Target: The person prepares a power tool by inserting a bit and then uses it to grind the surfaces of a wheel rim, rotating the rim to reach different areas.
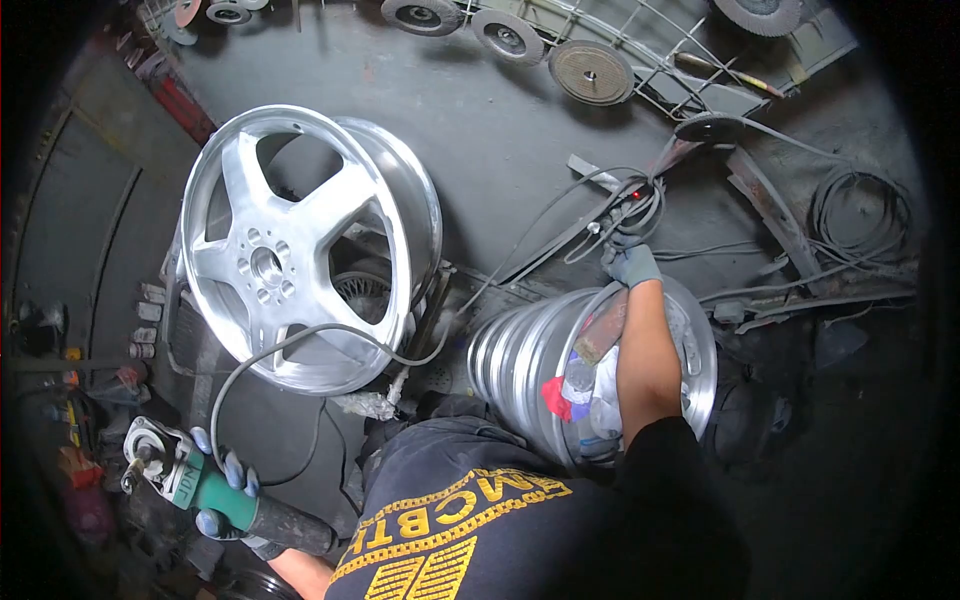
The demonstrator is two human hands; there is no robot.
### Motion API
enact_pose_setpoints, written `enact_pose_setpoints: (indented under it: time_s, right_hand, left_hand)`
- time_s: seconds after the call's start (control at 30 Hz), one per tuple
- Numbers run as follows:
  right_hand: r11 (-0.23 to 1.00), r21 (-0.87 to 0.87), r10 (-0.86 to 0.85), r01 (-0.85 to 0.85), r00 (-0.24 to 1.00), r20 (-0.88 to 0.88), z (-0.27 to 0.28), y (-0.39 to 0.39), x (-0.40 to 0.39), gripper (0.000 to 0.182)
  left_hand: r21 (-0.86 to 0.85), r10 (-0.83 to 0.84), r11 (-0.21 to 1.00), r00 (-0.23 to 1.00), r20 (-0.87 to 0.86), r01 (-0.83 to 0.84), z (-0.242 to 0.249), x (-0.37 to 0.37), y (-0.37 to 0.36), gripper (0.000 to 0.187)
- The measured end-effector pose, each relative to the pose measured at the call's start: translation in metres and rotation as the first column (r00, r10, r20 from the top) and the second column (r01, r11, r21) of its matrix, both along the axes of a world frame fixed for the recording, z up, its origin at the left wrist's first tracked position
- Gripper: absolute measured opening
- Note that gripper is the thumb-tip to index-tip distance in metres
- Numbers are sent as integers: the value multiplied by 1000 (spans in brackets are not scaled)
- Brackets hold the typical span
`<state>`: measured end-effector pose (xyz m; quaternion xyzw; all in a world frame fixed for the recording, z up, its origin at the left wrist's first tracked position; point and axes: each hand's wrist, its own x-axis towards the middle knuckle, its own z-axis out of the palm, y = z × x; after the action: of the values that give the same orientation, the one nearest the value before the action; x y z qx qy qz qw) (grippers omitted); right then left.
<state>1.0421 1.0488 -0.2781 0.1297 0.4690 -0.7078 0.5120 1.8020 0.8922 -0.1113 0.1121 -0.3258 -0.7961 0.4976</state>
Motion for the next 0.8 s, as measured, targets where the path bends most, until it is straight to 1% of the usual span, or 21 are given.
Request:
enact_pose_setpoints:
  time_s: [0.03, 0.07, 0.1, 0.13, 0.2, 0.23, 0.27, 0.33, 0.37, 0.4, 0.43, 0.47, 0.5, 0.53, 0.57, 0.6, 0.63, 0.7, 0.73, 0.77, 0.8]
  right_hand:
    - [1000, -1, -3, 3, 1000, 1, -1, 0, 0, 10]
    - [1000, 16, -28, 27, 999, 40, -1, -1, 0, 10]
    - [998, 33, -51, 48, 996, 78, -2, -3, 0, 10]
    - [999, 29, -47, 45, 996, 76, -1, -6, 3, 10]
    - [990, 29, -134, 137, 988, -74, -1, -12, 9, 21]
    - [990, 28, -133, 135, 988, -75, -5, -11, 5, 21]
    - [987, -10, -160, 159, 986, -45, -11, -11, 1, 21]
    - [982, -47, -186, 185, 983, -12, -34, -8, -12, 22]
    - [978, -13, -210, 210, 978, 11, -57, -6, -29, 23]
    - [972, 22, -235, 235, 971, 34, -71, -4, -40, 24]
    - [972, 20, -234, 233, 972, 35, -74, -2, -41, 24]
    - [909, 410, 321, -78, 761, -565, -77, 1, -41, 27]
    - [600, 800, 799, -19, 64, -598, -80, 1, -43, 31]
    - [601, 799, 798, -24, 61, -599, -74, -1, -42, 31]
    - [544, 836, 838, 73, -6, -545, -61, -2, -38, 34]
    - [484, 857, 874, 174, -64, -481, -48, -1, -33, 38]
    - [485, 857, 874, 171, -64, -482, -36, 0, -26, 38]
    - [513, 832, 856, 213, -44, -516, -21, 2, -12, 41]
    - [853, 522, 518, 22, 97, -850, -37, 11, -13, 33]
    - [857, 515, 512, 4, 100, -853, -52, 14, -26, 33]
    - [990, 131, 124, -42, 688, -715, -64, 11, -38, 32]
  left_hand:
    - [-9, -8, 1000, 1000, 0, 8, -1, 0, -1, 106]
    - [-9, -9, 1000, 1000, -1, 9, -2, 0, 1, 106]
    - [17, 23, 1000, 1000, -16, -23, -2, -1, 3, 107]
    - [41, 59, 997, 998, -31, -57, -4, 0, 5, 107]
    - [47, 49, 998, 998, -33, -47, -5, 1, 4, 107]
    - [58, 34, 998, 999, -35, -32, -4, 1, 3, 107]
    - [55, 35, 998, 999, -36, -33, -4, 1, 1, 107]
    - [2, -9, 1000, 1000, 0, 9, -1, 1, -2, 106]
    - [0, -7, 1000, 1000, 1, 7, -2, 1, 0, 106]
    - [18, 20, 1000, 1000, -5, -20, -2, 2, 3, 105]
    - [36, 47, 998, 999, -10, -46, -1, 0, 5, 105]
    - [35, 48, 998, 999, -9, -47, 1, -3, 4, 105]
    - [21, 23, 1000, 999, -25, -22, 3, -5, 4, 105]
    - [6, -1, 1000, 999, -39, 1, 5, -9, 4, 104]
    - [5, 2, 1000, 999, -34, -2, 8, -11, 7, 104]
    - [30, 53, 998, 998, -14, -53, 10, -13, 9, 103]
    - [53, 102, 993, 995, 5, -102, 12, -14, 10, 102]
    - [48, 77, 996, 997, 2, -77, 12, -18, 8, 102]
    - [41, 54, 998, 999, 4, -54, 14, -18, 7, 102]
    - [71, 80, 994, 997, 8, -80, 16, -21, 8, 104]
    - [67, 63, 996, 998, 29, -64, 19, -25, 6, 104]
